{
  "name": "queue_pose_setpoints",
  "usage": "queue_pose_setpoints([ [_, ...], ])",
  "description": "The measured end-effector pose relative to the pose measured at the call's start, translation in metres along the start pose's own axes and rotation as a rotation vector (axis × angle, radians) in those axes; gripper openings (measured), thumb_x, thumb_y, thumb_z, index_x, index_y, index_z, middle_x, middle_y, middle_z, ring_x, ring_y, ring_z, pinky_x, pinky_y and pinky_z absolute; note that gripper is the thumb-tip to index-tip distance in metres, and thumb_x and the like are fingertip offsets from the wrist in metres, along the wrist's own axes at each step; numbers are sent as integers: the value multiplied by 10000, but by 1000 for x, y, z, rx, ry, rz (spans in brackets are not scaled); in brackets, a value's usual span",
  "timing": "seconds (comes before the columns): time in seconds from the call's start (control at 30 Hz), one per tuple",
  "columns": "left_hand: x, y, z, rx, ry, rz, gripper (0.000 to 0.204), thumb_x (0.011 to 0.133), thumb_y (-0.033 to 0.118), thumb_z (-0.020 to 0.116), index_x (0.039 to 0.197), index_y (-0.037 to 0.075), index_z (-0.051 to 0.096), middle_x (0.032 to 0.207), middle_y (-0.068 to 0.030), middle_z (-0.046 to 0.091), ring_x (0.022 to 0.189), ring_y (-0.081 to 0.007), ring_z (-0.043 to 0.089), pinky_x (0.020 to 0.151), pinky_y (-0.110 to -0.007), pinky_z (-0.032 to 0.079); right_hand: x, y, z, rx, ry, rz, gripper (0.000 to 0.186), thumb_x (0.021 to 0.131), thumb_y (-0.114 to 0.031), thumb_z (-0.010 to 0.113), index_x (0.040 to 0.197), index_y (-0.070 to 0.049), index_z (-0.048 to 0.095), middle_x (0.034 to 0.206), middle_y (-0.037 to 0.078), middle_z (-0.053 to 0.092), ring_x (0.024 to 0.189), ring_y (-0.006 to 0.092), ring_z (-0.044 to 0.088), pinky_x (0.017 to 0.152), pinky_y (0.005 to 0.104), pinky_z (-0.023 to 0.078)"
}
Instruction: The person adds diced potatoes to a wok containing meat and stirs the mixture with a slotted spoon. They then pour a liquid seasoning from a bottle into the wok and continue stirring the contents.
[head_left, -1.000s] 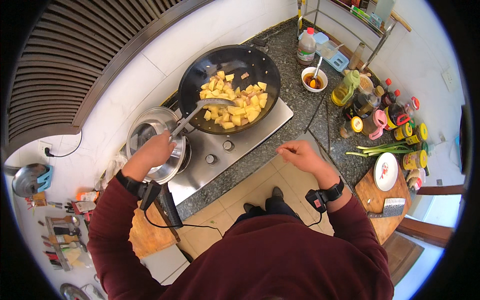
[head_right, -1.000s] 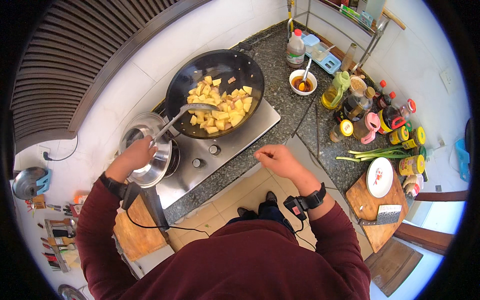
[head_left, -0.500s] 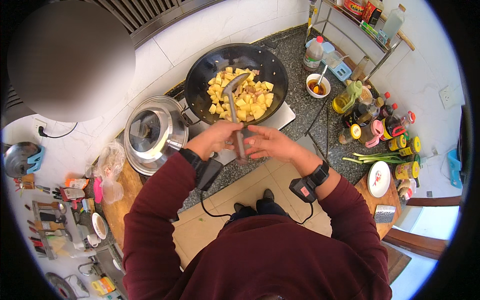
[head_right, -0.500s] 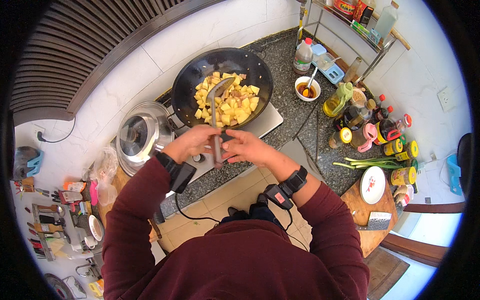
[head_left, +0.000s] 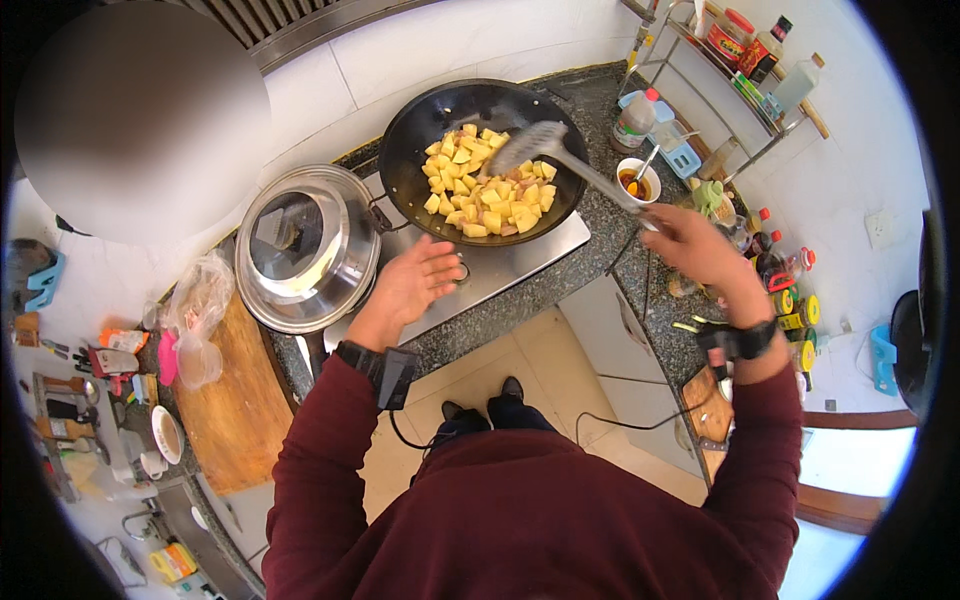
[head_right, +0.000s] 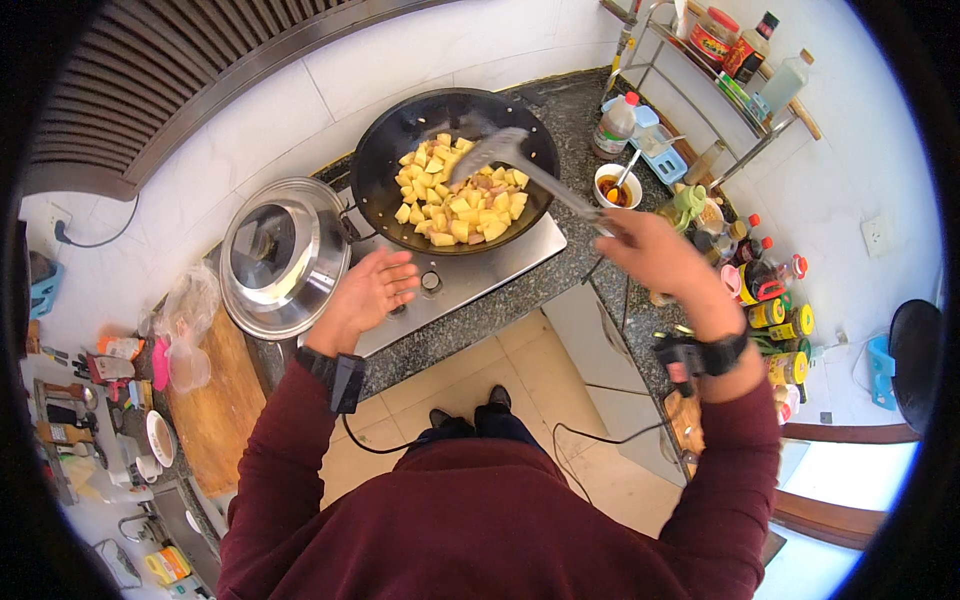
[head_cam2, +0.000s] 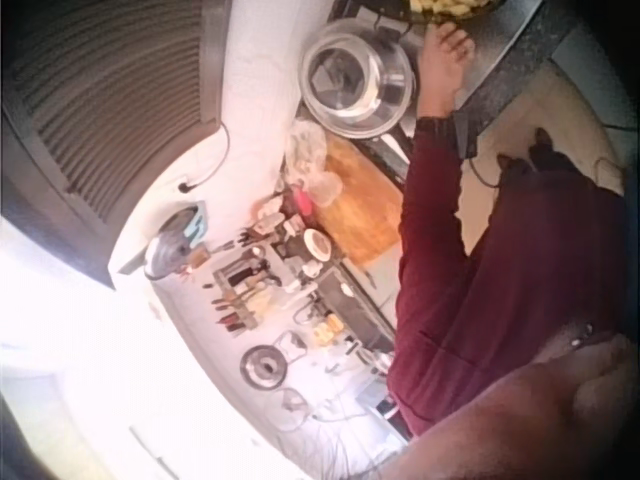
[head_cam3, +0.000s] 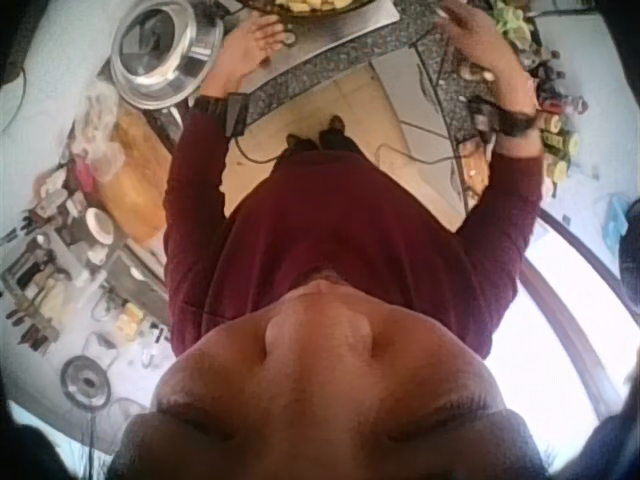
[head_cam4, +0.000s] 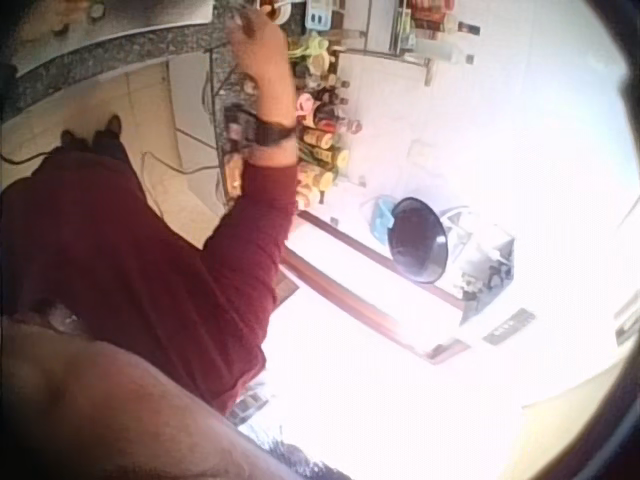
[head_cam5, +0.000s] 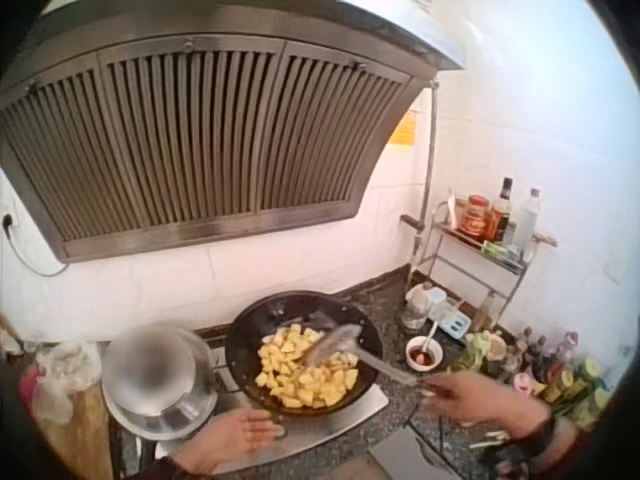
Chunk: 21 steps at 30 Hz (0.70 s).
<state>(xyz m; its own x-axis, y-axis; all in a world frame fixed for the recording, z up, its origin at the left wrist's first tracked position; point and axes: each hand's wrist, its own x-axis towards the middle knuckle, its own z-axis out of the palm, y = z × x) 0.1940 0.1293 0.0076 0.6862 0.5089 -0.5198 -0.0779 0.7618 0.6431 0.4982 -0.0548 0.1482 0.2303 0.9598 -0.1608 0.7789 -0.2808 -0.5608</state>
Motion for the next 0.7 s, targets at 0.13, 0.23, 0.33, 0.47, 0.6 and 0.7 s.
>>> queue_pose_setpoints([
  [0.13, -18, -10, -34, -221, 95, 58, 322, 858, 342, 477, 949, 43, 553, 784, -51, 585, 742, -197, 561, 678, -323, 446, -31, -26, -41, -193, -80, 122, 315, 741, -129, 588, 1011, 25, 538, 667, 150, 551, 599, 215, 534, 578, 317, 425],
  [0.23, -22, -17, -44, -259, 96, 58, 311, 858, 341, 478, 931, 48, 552, 783, -53, 587, 743, -194, 561, 677, -319, 445, -28, -28, -40, -309, -160, 52, 344, 720, -96, 586, 1035, 28, 525, 665, 163, 555, 604, 220, 554, 581, 320, 433],
  [0.33, -21, -22, -44, -284, 86, 78, 301, 857, 338, 478, 916, 51, 550, 773, -52, 586, 737, -192, 558, 675, -314, 444, -5, -9, -14, -357, -159, -130, 349, 715, -87, 579, 1039, 32, 518, 725, 194, 570, 654, 274, 571, 610, 342, 443],
  [0.47, -18, -28, -37, -299, 92, 91, 289, 863, 323, 462, 917, 53, 551, 766, -51, 576, 729, -201, 557, 669, -324, 447, 41, 13, 54, -252, -24, -111, 325, 723, -103, 560, 1014, 33, 511, 794, 235, 569, 754, 380, 557, 661, 393, 448],
  [0.6, -26, -32, -38, -267, 127, 103, 292, 866, 328, 458, 907, 54, 551, 763, -50, 578, 725, -199, 556, 670, -321, 446, 56, 21, 76, -121, 224, -151, 349, 773, -138, 567, 1069, 30, 490, 670, 169, 553, 562, 254, 559, 529, 350, 454],
  [0.7, -37, -36, -45, -265, 158, 104, 286, 868, 322, 455, 900, 55, 552, 756, -47, 578, 726, -194, 555, 670, -318, 442, 57, 29, 58, 395, 73, 226, 314, 817, -169, 519, 1071, 15, 508, 592, 89, 527, 399, 179, 487, 373, 297, 402],
])
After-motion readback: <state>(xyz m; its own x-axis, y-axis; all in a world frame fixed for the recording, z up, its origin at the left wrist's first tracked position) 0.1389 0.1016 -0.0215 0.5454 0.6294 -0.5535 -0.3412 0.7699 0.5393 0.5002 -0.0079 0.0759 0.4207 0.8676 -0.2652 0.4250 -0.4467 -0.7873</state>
